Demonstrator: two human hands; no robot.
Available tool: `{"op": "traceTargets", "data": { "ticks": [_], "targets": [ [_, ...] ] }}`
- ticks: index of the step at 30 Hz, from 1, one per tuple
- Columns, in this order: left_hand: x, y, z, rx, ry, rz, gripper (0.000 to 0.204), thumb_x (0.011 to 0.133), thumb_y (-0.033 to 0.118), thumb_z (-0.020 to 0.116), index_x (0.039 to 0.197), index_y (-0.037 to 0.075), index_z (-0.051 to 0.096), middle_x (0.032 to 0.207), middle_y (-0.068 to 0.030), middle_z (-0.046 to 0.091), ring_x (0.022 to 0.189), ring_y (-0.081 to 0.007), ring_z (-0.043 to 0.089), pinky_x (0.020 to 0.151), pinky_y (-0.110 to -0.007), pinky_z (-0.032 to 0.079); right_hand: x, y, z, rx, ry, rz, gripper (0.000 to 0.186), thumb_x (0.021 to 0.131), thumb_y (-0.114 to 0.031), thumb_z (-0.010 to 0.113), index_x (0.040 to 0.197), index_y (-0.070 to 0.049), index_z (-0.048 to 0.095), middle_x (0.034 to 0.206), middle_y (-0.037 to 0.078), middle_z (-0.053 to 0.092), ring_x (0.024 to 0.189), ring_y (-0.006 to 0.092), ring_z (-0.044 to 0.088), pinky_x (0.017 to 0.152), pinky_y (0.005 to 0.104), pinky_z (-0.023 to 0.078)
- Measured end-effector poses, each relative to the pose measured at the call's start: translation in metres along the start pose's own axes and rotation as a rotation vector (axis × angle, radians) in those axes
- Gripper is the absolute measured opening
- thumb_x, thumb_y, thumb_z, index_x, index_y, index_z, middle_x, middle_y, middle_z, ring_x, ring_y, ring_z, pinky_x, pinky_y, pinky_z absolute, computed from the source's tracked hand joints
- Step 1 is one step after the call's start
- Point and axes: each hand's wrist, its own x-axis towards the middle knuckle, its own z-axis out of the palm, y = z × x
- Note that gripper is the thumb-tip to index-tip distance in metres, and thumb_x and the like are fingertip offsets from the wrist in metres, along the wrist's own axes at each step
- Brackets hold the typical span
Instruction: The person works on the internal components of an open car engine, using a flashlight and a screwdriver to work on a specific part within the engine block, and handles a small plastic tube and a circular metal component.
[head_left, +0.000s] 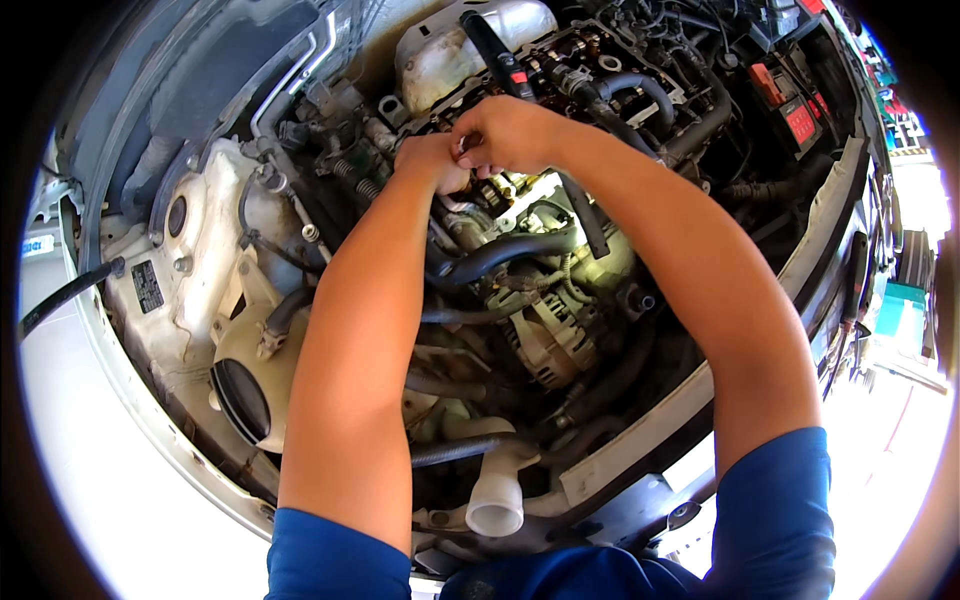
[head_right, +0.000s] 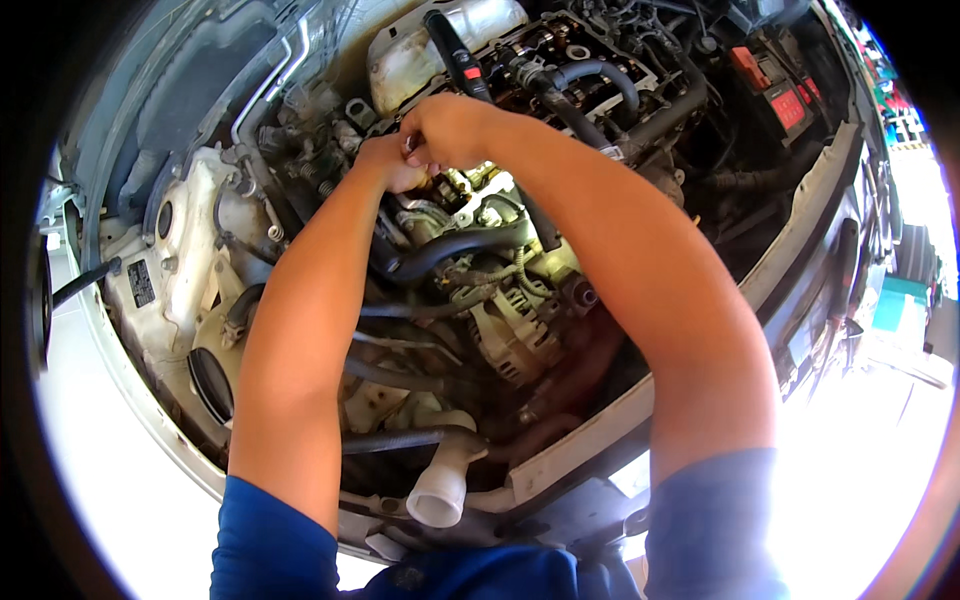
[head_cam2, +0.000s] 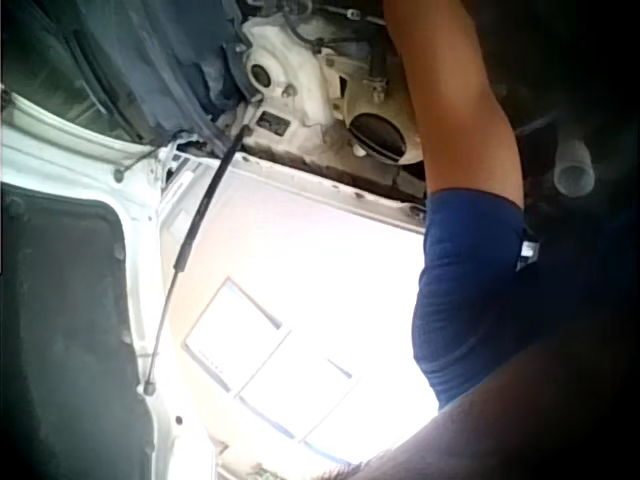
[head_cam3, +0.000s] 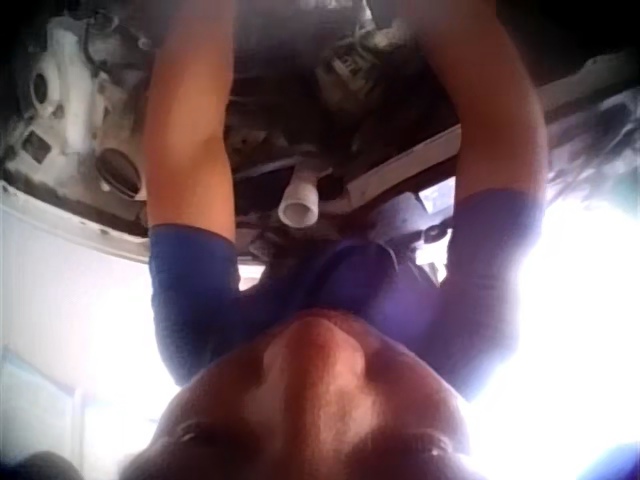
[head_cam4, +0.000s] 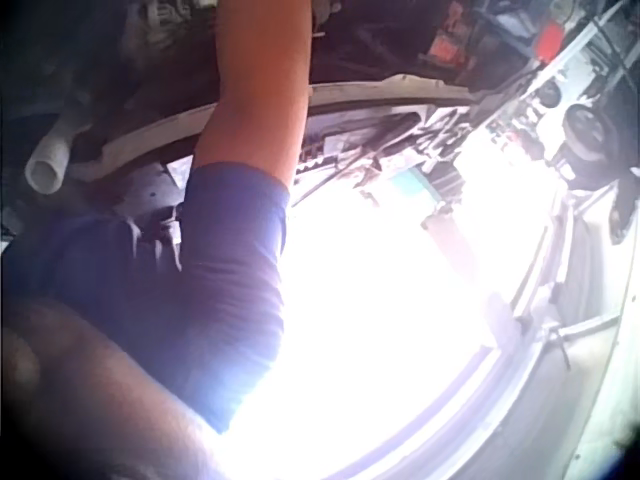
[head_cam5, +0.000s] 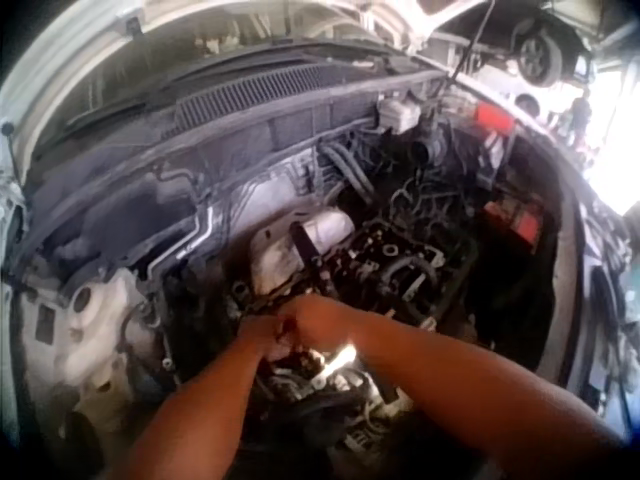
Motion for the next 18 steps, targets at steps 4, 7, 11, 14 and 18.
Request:
{"op": "traceTargets", "data": {
  "ticks": [4,7,11,14,18],
  "targets": [
    [0.004,-0.013,0.004,0.075,-0.043,-0.040,0.028,0.075,0.029,0.059,0.102,0.026,0.067,0.105,-0.0040,0.070,0.103,-0.0264,0.065,0.085,-0.036,0.051,0.004,0.002,0.008,-0.202,0.094,-0.122,0.024,0.088,-0.024,0.068,0.092,-0.001,0.065,0.076,0.010,0.068,0.071,0.0197,0.068,0.069,0.0360,0.051],
    [0.002,-0.016,0.004,0.141,-0.016,0.005,0.029,0.075,0.038,0.056,0.099,0.028,0.069,0.103,-0.0040,0.070,0.099,-0.0271,0.066,0.083,-0.039,0.051,0.002,0.000,0.013,-0.212,0.116,-0.072,0.031,0.088,-0.033,0.068,0.093,-0.003,0.066,0.080,0.010,0.069,0.074,0.0230,0.068,0.072,0.0371,0.051],
    [0.012,-0.032,0.018,0.099,0.066,0.043,0.043,0.070,0.042,0.069,0.109,0.024,0.067,0.104,-0.0064,0.070,0.101,-0.0285,0.065,0.085,-0.040,0.050,-0.003,0.010,0.020,-0.376,0.136,-0.135,0.029,0.087,-0.033,0.067,0.100,-0.007,0.069,0.090,0.011,0.069,0.092,0.0304,0.065,0.079,0.0428,0.050],
    [0.020,-0.044,0.029,0.079,0.121,0.125,0.047,0.068,0.041,0.073,0.110,0.022,0.066,0.103,-0.0059,0.070,0.101,-0.0290,0.065,0.085,-0.040,0.050,-0.004,0.012,0.018,-0.416,0.069,-0.157,0.025,0.087,-0.030,0.066,0.101,-0.009,0.070,0.091,0.011,0.069,0.093,0.0317,0.064,0.081,0.0433,0.050],
    [0.031,-0.089,0.044,-0.117,0.100,0.120,0.043,0.067,0.038,0.077,0.104,0.019,0.067,0.097,-0.0051,0.071,0.099,-0.0285,0.065,0.083,-0.039,0.051,-0.006,-0.005,0.010,-0.416,-0.040,-0.157,0.021,0.085,-0.026,0.068,0.098,-0.010,0.071,0.090,0.011,0.069,0.091,0.0317,0.064,0.077,0.0434,0.050]
  ]
}}
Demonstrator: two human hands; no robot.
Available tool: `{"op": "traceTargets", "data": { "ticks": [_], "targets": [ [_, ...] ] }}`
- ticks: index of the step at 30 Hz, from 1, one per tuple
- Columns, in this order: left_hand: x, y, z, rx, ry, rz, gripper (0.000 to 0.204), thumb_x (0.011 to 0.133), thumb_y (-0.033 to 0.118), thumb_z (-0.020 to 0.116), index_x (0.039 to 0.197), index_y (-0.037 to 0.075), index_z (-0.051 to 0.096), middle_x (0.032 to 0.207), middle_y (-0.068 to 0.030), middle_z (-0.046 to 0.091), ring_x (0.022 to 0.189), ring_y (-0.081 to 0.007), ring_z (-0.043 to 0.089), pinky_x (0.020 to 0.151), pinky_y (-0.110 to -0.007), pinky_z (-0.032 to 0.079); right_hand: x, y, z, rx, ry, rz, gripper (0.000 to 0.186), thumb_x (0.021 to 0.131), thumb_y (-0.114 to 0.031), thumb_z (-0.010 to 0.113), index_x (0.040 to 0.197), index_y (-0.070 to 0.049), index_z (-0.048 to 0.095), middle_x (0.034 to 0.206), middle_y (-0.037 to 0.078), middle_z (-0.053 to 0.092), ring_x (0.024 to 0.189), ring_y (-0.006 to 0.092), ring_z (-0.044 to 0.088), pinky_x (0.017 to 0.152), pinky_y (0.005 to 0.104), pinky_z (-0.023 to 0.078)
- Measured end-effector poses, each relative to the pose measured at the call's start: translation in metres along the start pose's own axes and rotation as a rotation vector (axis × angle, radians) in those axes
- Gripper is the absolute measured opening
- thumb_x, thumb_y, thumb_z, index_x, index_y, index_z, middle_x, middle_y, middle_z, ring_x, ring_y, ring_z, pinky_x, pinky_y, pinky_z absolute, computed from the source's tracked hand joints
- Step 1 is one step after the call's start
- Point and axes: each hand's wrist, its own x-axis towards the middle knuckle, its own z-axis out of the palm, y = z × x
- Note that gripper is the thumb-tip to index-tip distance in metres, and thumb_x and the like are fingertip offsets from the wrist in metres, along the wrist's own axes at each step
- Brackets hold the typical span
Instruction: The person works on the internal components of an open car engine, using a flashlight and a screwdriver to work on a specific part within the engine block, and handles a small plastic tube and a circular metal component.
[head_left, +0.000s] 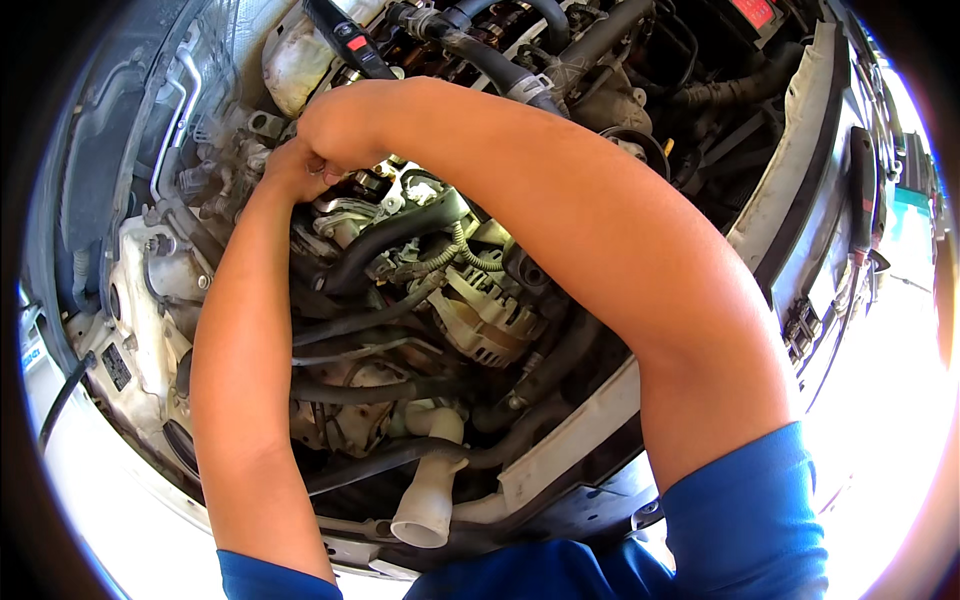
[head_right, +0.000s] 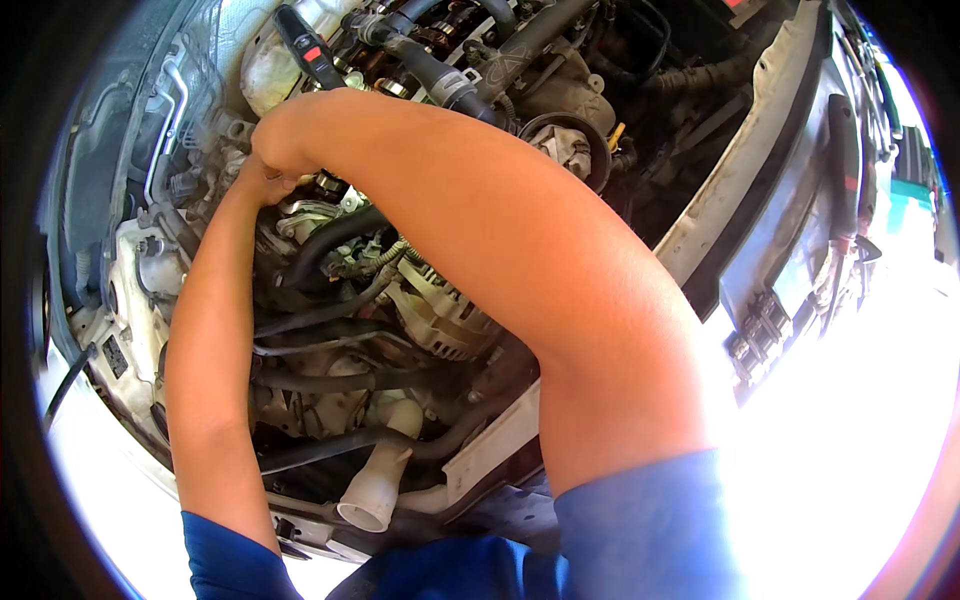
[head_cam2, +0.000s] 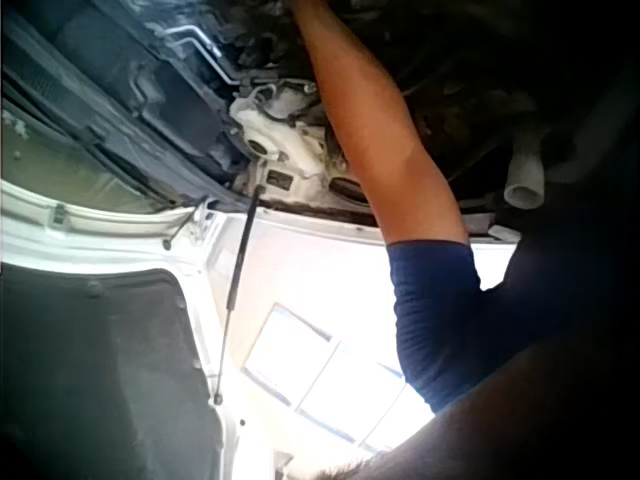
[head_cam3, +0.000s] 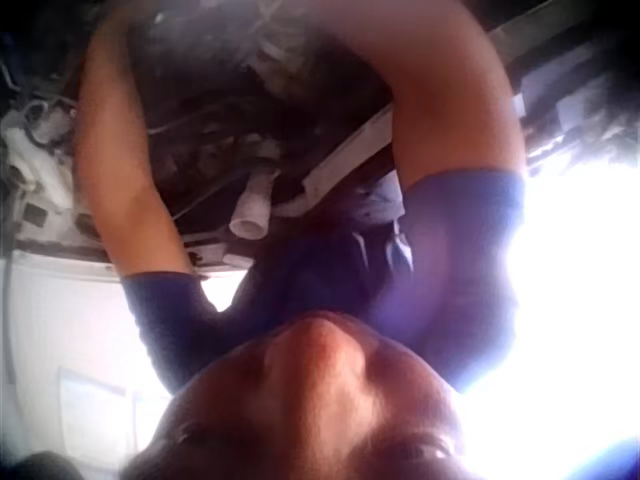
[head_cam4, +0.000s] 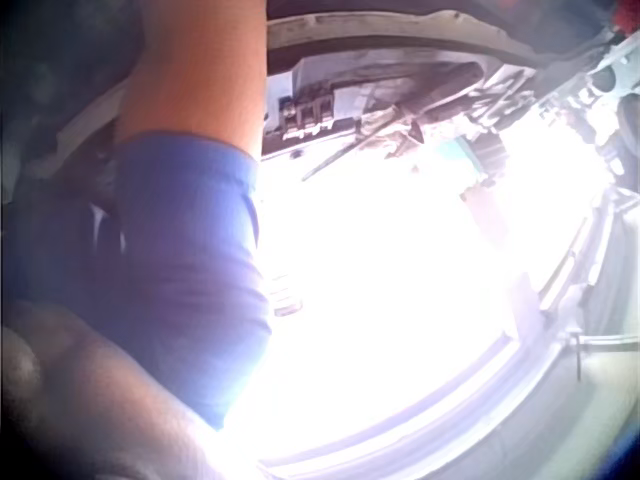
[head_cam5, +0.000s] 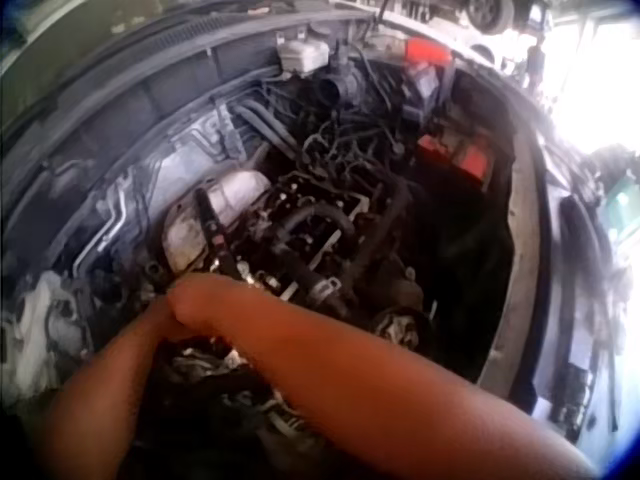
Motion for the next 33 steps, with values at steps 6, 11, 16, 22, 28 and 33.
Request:
{"op": "traceTargets", "data": {
  "ticks": [6,11,16,22,28,33],
  "targets": [
    [0.004,0.015,0.003,-0.011,-0.060,-0.054,0.034,0.066,0.038,0.077,0.092,0.019,0.068,0.085,-0.0056,0.070,0.088,-0.0292,0.066,0.076,-0.038,0.051,-0.001,0.002,-0.002,-0.025,0.001,0.045,0.017,0.083,-0.023,0.069,0.094,-0.010,0.072,0.089,0.011,0.069,0.091,0.0321,0.065,0.076,0.0435,0.051],
    [-0.004,0.027,0.001,0.092,0.058,0.000,0.034,0.064,0.041,0.076,0.089,0.019,0.066,0.086,-0.0040,0.071,0.086,-0.0289,0.066,0.075,-0.038,0.051,0.000,0.002,-0.001,-0.038,0.048,0.029,0.016,0.084,-0.023,0.068,0.094,-0.010,0.072,0.089,0.013,0.069,0.090,0.0335,0.065,0.076,0.0436,0.051],
    [-0.016,0.059,-0.013,-0.038,0.075,0.033,0.026,0.065,0.033,0.073,0.084,0.018,0.066,0.087,-0.0014,0.071,0.089,-0.0261,0.067,0.080,-0.038,0.050,-0.005,0.002,-0.004,-0.038,0.012,0.066,0.018,0.083,-0.020,0.068,0.096,-0.008,0.070,0.089,0.016,0.069,0.089,0.0347,0.066,0.075,0.0447,0.051],
    [-0.018,0.067,-0.022,0.095,-0.014,-0.024,0.032,0.063,0.033,0.075,0.090,0.019,0.066,0.094,-0.0009,0.071,0.097,-0.0237,0.065,0.090,-0.043,0.044,-0.003,-0.003,0.000,-0.034,0.041,0.014,0.015,0.082,-0.017,0.069,0.094,-0.007,0.069,0.087,0.016,0.067,0.089,0.0346,0.065,0.075,0.0445,0.050],
    [-0.019,0.087,-0.031,0.221,-0.123,-0.095,0.037,0.065,0.036,0.074,0.099,0.021,0.068,0.101,-0.0026,0.071,0.102,-0.0242,0.065,0.091,-0.043,0.042,-0.006,-0.002,0.000,0.048,0.069,-0.033,0.015,0.079,-0.013,0.071,0.091,-0.005,0.069,0.083,0.014,0.067,0.084,0.0339,0.065,0.073,0.0433,0.050],
    [-0.023,0.090,-0.029,0.220,-0.051,-0.125,0.028,0.065,0.034,0.074,0.089,0.021,0.067,0.091,-0.0018,0.071,0.097,-0.0228,0.065,0.093,-0.046,0.041,-0.008,-0.004,-0.007,0.145,0.024,-0.003,0.015,0.077,-0.009,0.072,0.089,-0.003,0.069,0.080,0.016,0.068,0.080,0.0327,0.066,0.072,0.0426,0.050]
  ]
}}
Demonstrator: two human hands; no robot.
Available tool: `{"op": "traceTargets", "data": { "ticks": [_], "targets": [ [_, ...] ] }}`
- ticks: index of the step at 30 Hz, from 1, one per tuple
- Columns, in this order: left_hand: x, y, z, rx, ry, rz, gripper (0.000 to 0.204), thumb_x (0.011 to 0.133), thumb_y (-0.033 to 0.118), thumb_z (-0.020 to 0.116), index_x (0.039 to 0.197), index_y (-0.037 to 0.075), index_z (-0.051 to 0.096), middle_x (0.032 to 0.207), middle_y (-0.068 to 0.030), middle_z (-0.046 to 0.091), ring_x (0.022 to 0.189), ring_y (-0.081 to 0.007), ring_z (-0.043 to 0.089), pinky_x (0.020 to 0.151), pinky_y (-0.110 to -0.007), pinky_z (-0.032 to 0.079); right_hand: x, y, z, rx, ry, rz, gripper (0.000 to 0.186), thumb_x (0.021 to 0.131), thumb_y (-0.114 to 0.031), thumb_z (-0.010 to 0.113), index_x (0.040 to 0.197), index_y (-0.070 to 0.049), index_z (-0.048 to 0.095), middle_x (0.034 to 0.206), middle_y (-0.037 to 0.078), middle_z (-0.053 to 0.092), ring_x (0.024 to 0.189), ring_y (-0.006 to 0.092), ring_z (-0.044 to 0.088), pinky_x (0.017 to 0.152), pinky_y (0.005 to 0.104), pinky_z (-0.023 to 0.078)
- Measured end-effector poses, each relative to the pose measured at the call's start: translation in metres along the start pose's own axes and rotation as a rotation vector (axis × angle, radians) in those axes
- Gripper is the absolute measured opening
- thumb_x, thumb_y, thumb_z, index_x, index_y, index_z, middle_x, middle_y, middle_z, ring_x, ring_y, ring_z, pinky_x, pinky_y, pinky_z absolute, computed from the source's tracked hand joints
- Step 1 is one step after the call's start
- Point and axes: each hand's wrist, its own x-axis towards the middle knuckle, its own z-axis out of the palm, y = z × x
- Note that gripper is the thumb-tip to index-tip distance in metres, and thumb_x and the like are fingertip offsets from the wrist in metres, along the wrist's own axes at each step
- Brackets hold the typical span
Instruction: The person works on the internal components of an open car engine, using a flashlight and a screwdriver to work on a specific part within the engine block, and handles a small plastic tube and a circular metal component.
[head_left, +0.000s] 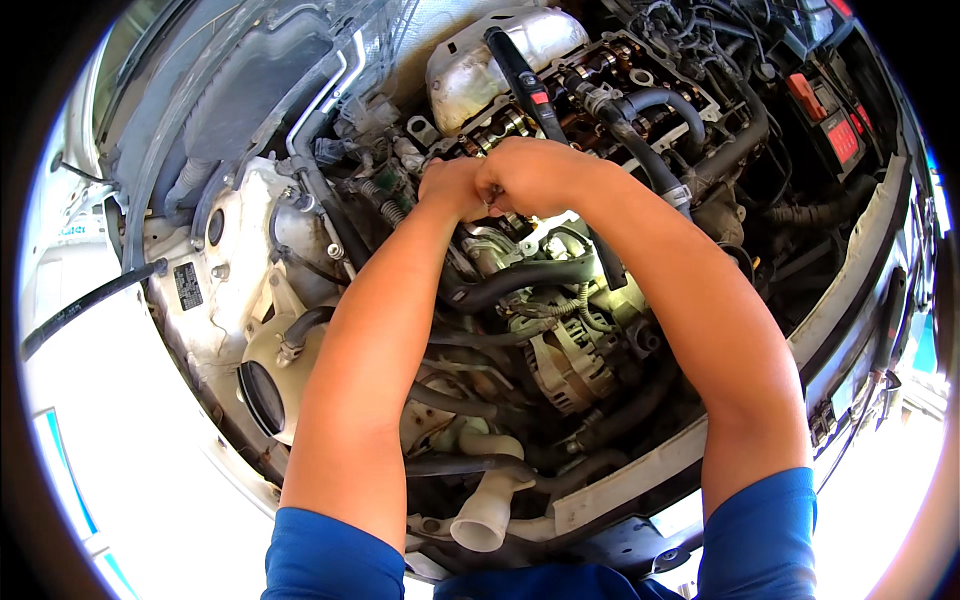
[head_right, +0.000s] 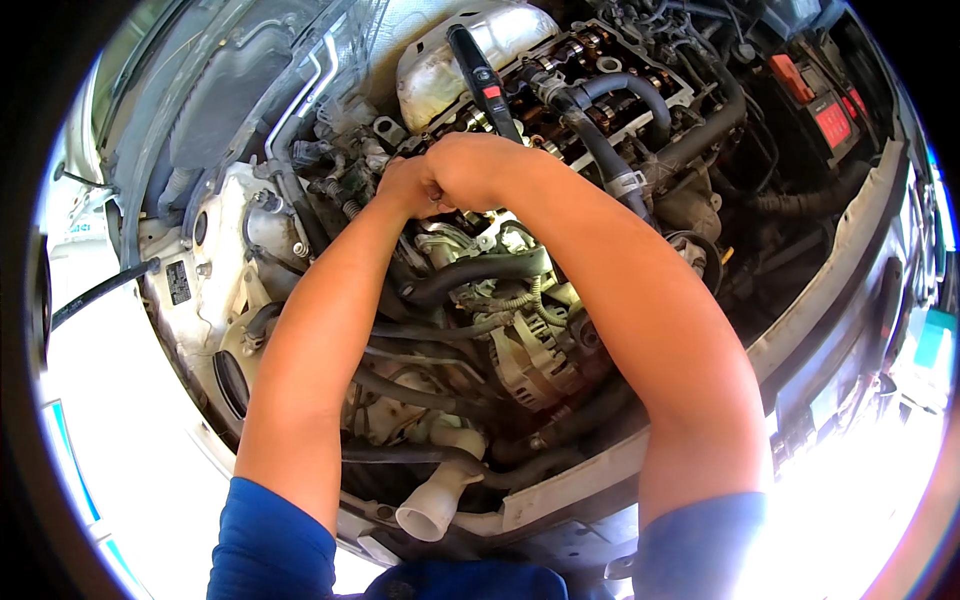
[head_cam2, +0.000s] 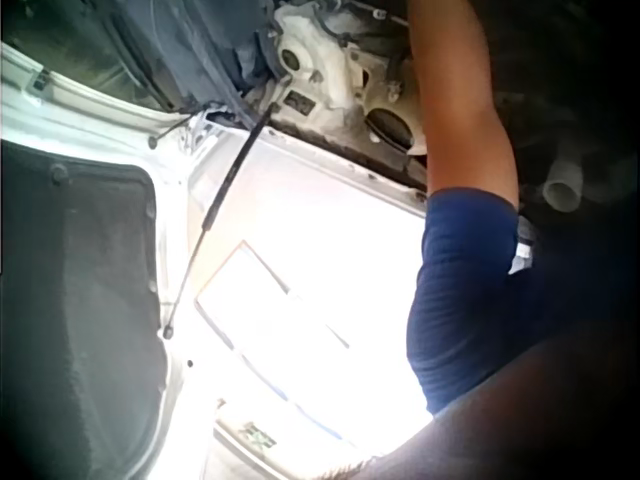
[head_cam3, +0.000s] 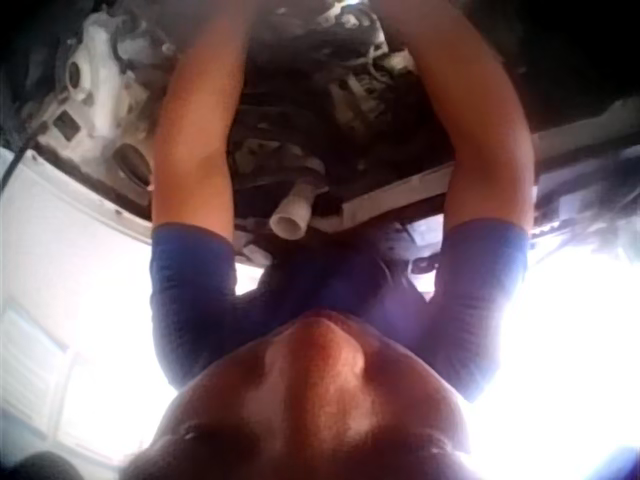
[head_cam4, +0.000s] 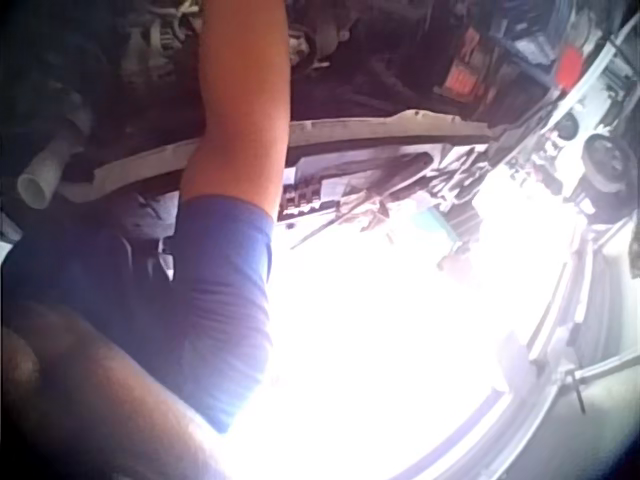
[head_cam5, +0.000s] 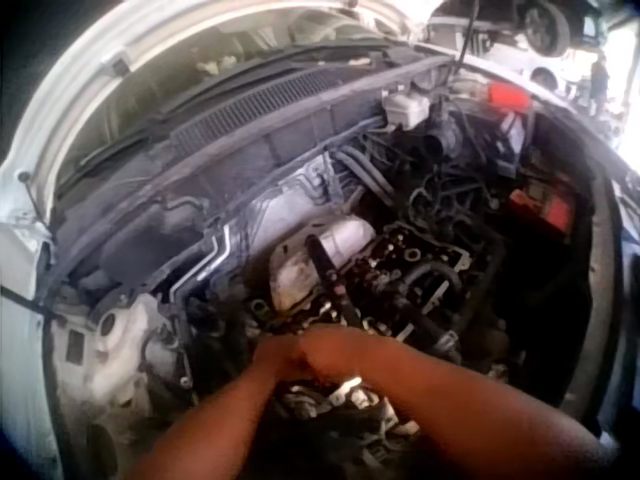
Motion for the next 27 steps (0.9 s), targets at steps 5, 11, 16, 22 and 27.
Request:
{"op": "traceTargets", "data": {
  "ticks": [5,11,16,22,27],
  "targets": [
    [0.001,0.003,-0.002,0.010,-0.027,-0.021,0.032,0.067,0.035,0.073,0.096,0.021,0.068,0.101,-0.0042,0.070,0.103,-0.0245,0.063,0.097,-0.045,0.039,0.001,0.001,-0.004,-0.063,-0.067,0.013,0.015,0.076,-0.009,0.073,0.090,-0.003,0.070,0.085,0.016,0.069,0.085,0.0334,0.066,0.075,0.0420,0.051],
    [0.005,0.000,0.000,0.033,-0.099,-0.003,0.046,0.072,0.046,0.074,0.110,0.021,0.066,0.110,-0.0044,0.069,0.108,-0.0248,0.062,0.100,-0.045,0.038,0.005,-0.007,0.002,-0.303,-0.070,0.101,0.010,0.074,-0.008,0.069,0.083,-0.004,0.072,0.088,0.016,0.070,0.084,0.0338,0.067,0.074,0.0430,0.054],
    [0.006,-0.001,0.010,-0.058,0.042,-0.024,0.025,0.059,0.014,0.070,0.083,0.014,0.073,0.090,-0.0087,0.072,0.092,-0.0291,0.067,0.096,-0.040,0.041,0.003,-0.016,0.006,-0.429,-0.080,0.133,0.013,0.074,-0.008,0.064,0.082,-0.003,0.073,0.091,0.014,0.071,0.086,0.0318,0.068,0.074,0.0425,0.054],
    [0.010,-0.001,0.014,-0.051,0.046,-0.008,0.021,0.059,0.009,0.065,0.079,0.010,0.073,0.089,-0.0127,0.071,0.094,-0.0316,0.067,0.101,-0.044,0.039,0.001,-0.022,0.004,-0.454,-0.130,0.191,0.017,0.073,-0.008,0.062,0.085,-0.004,0.074,0.094,0.014,0.071,0.089,0.0308,0.069,0.076,0.0419,0.055],
    [0.011,-0.001,0.009,0.023,-0.039,0.001,0.027,0.067,0.017,0.064,0.093,0.013,0.071,0.098,-0.0122,0.071,0.101,-0.0297,0.066,0.098,-0.045,0.040,0.001,-0.023,0.000,-0.427,-0.184,0.232,0.018,0.074,-0.014,0.062,0.086,-0.004,0.072,0.091,0.013,0.070,0.088,0.0324,0.068,0.075,0.0436,0.054]
  ]
}}
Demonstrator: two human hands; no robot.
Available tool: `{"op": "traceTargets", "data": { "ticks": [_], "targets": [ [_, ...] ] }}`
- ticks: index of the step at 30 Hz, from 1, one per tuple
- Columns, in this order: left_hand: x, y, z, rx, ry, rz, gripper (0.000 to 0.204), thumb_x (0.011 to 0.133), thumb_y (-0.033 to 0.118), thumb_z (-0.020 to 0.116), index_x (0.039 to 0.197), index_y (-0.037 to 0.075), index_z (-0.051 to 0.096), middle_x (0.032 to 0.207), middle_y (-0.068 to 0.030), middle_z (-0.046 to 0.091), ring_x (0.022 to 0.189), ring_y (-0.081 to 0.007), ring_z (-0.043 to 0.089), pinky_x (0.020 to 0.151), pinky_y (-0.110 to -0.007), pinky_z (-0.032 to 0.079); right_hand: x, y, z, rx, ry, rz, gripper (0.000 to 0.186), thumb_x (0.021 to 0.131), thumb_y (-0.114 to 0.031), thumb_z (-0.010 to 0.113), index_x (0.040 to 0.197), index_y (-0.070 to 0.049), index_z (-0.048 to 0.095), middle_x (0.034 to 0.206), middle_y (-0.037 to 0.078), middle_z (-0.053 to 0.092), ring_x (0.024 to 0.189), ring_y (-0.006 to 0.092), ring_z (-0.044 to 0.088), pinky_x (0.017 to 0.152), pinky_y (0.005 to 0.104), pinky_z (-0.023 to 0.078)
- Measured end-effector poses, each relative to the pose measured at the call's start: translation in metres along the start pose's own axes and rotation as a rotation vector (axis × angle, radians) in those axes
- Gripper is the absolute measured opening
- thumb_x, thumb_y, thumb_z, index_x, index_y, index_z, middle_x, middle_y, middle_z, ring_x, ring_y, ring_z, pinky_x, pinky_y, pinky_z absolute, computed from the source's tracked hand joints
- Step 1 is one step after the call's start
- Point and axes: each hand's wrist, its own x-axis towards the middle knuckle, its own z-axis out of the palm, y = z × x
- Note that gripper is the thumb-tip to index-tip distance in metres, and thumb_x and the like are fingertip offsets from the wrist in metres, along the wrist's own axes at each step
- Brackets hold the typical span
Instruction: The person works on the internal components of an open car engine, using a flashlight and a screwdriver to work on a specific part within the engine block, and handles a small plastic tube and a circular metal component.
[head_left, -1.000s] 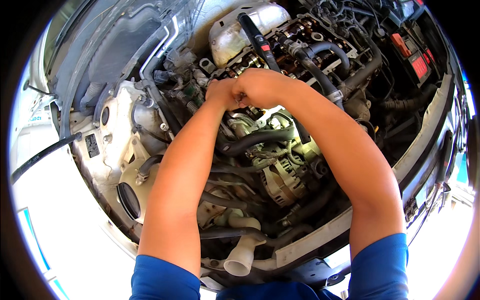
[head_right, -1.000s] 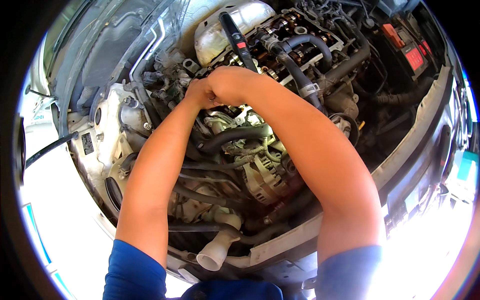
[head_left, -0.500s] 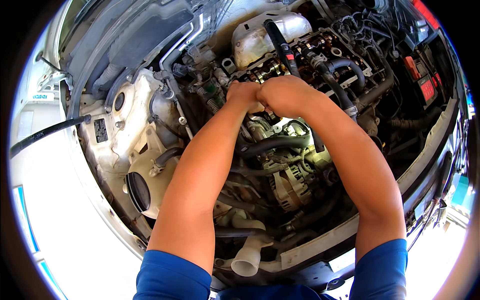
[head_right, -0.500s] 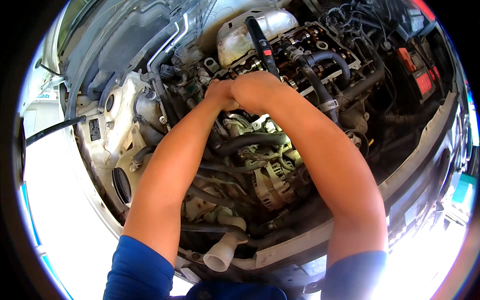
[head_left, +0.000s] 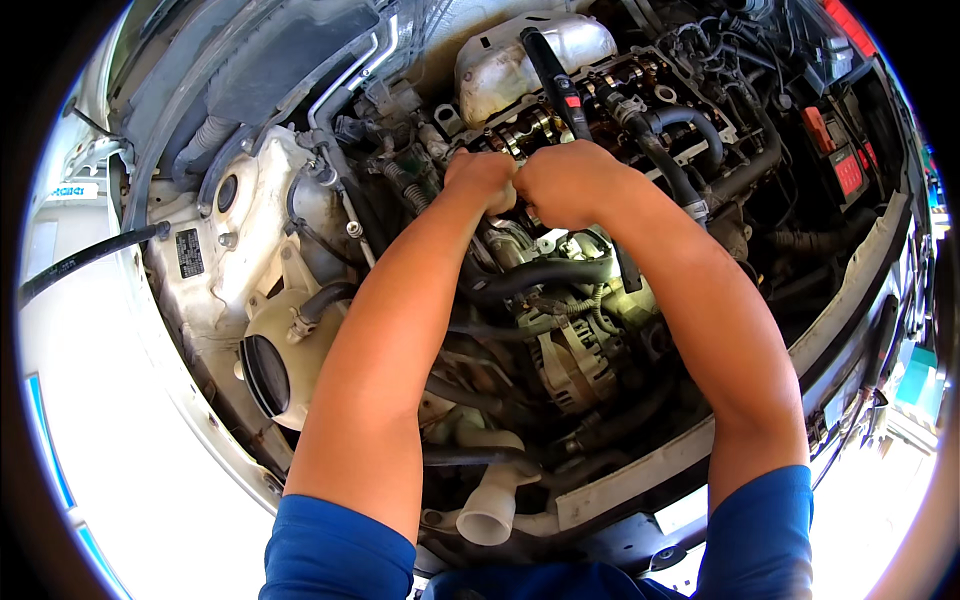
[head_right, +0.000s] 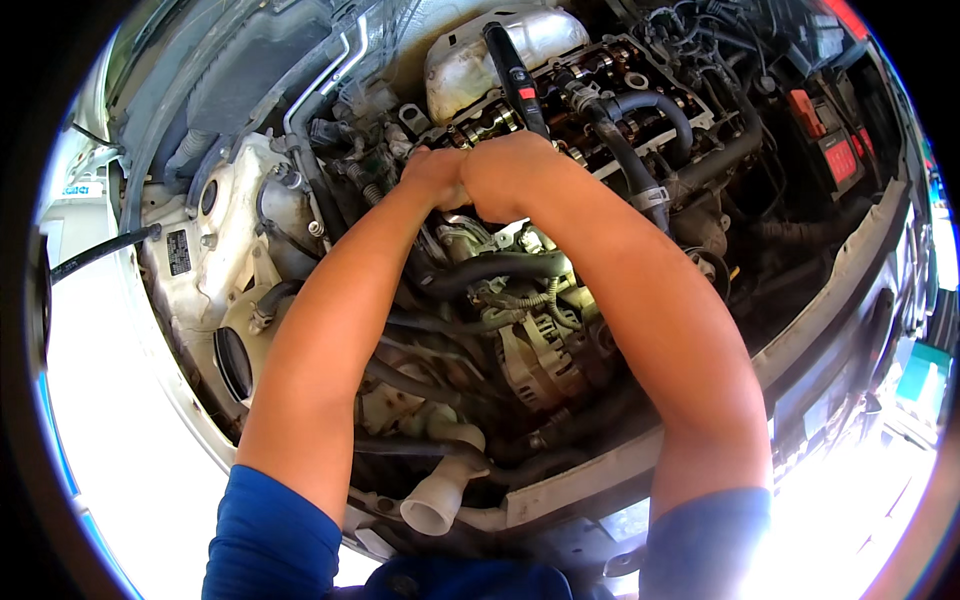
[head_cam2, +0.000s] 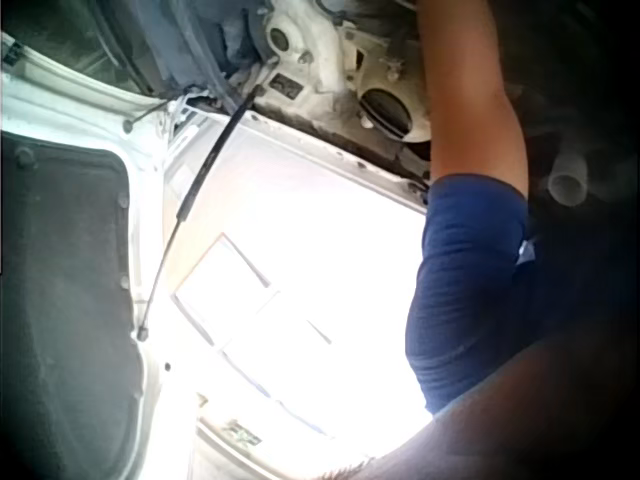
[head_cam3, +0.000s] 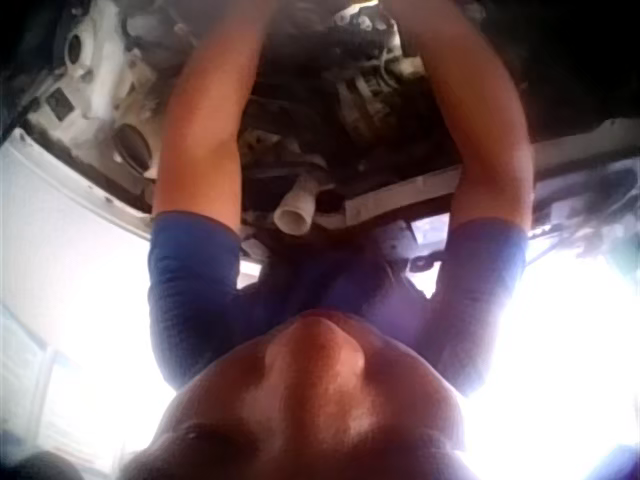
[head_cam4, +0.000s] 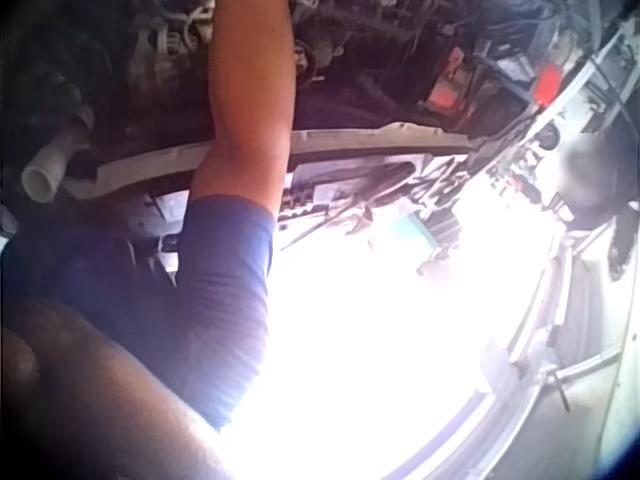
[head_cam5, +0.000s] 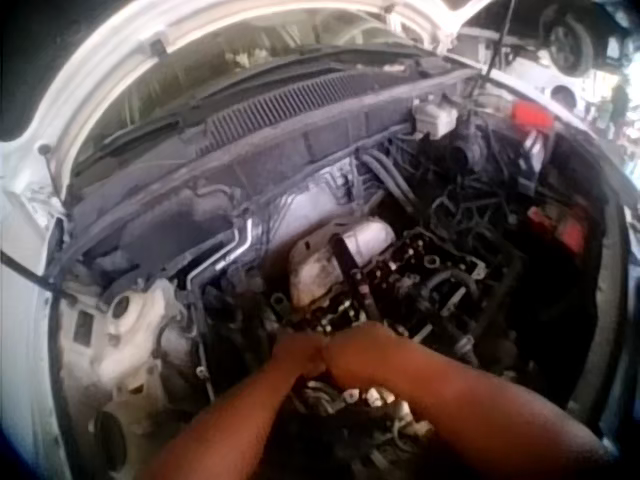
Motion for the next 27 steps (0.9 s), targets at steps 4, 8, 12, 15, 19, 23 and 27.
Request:
{"op": "traceTargets", "data": {
  "ticks": [4,8,12,15,19,23,27],
  "targets": [
    [0.000,-0.002,-0.007,0.061,-0.084,0.007,0.032,0.076,0.028,0.065,0.107,0.020,0.069,0.106,-0.0075,0.070,0.105,-0.0269,0.063,0.093,-0.046,0.040,0.000,0.010,0.005,0.108,0.061,-0.049,0.022,0.074,-0.022,0.063,0.085,-0.005,0.071,0.087,0.014,0.070,0.085,0.0344,0.067,0.075,0.0446,0.053],
    [-0.003,0.002,-0.011,-0.035,-0.051,0.002,0.022,0.069,0.011,0.064,0.089,0.007,0.074,0.099,-0.0149,0.071,0.101,-0.0317,0.066,0.097,-0.045,0.042,0.008,0.015,0.014,0.281,0.071,-0.002,0.029,0.074,-0.030,0.063,0.084,-0.005,0.072,0.083,0.017,0.069,0.083,0.0355,0.067,0.075,0.0437,0.053],
    [-0.002,-0.003,-0.007,0.051,-0.003,0.039,0.028,0.072,0.021,0.064,0.098,0.018,0.072,0.099,-0.0097,0.071,0.102,-0.0297,0.064,0.091,-0.048,0.043,0.017,0.016,0.029,0.348,0.228,0.044,0.034,0.078,-0.035,0.058,0.084,-0.004,0.071,0.081,0.018,0.068,0.083,0.0377,0.065,0.076,0.0456,0.053],
    [-0.004,0.001,-0.011,0.007,-0.019,0.033,0.028,0.070,0.020,0.065,0.097,0.016,0.072,0.100,-0.0103,0.071,0.103,-0.0298,0.065,0.092,-0.046,0.044,0.020,0.016,0.033,0.378,0.264,0.059,0.037,0.080,-0.036,0.057,0.089,-0.003,0.071,0.090,0.020,0.068,0.091,0.0379,0.064,0.083,0.0467,0.051],
    [-0.006,0.005,-0.017,0.016,-0.027,0.023,0.027,0.069,0.020,0.065,0.094,0.014,0.072,0.099,-0.0110,0.071,0.101,-0.0289,0.066,0.088,-0.044,0.047,0.019,0.012,0.034,0.329,0.290,0.071,0.036,0.083,-0.034,0.055,0.091,-0.002,0.069,0.097,0.021,0.067,0.096,0.0384,0.062,0.086,0.0475,0.050],
    [-0.006,0.003,-0.016,0.005,-0.031,0.012,0.024,0.069,0.017,0.068,0.091,0.013,0.075,0.101,-0.0099,0.072,0.100,-0.0262,0.067,0.091,-0.041,0.043,0.016,0.004,0.026,0.317,0.221,0.100,0.035,0.085,-0.033,0.054,0.091,-0.002,0.068,0.097,0.021,0.067,0.095,0.0391,0.063,0.086,0.0472,0.051],
    [-0.006,0.005,-0.013,0.003,-0.026,-0.007,0.025,0.066,0.015,0.069,0.090,0.012,0.075,0.101,-0.0111,0.072,0.101,-0.0267,0.067,0.091,-0.041,0.044,0.014,0.009,0.031,0.303,0.259,0.040,0.030,0.085,-0.029,0.057,0.086,0.000,0.066,0.090,0.023,0.066,0.092,0.0412,0.060,0.085,0.0489,0.047]
  ]
}}
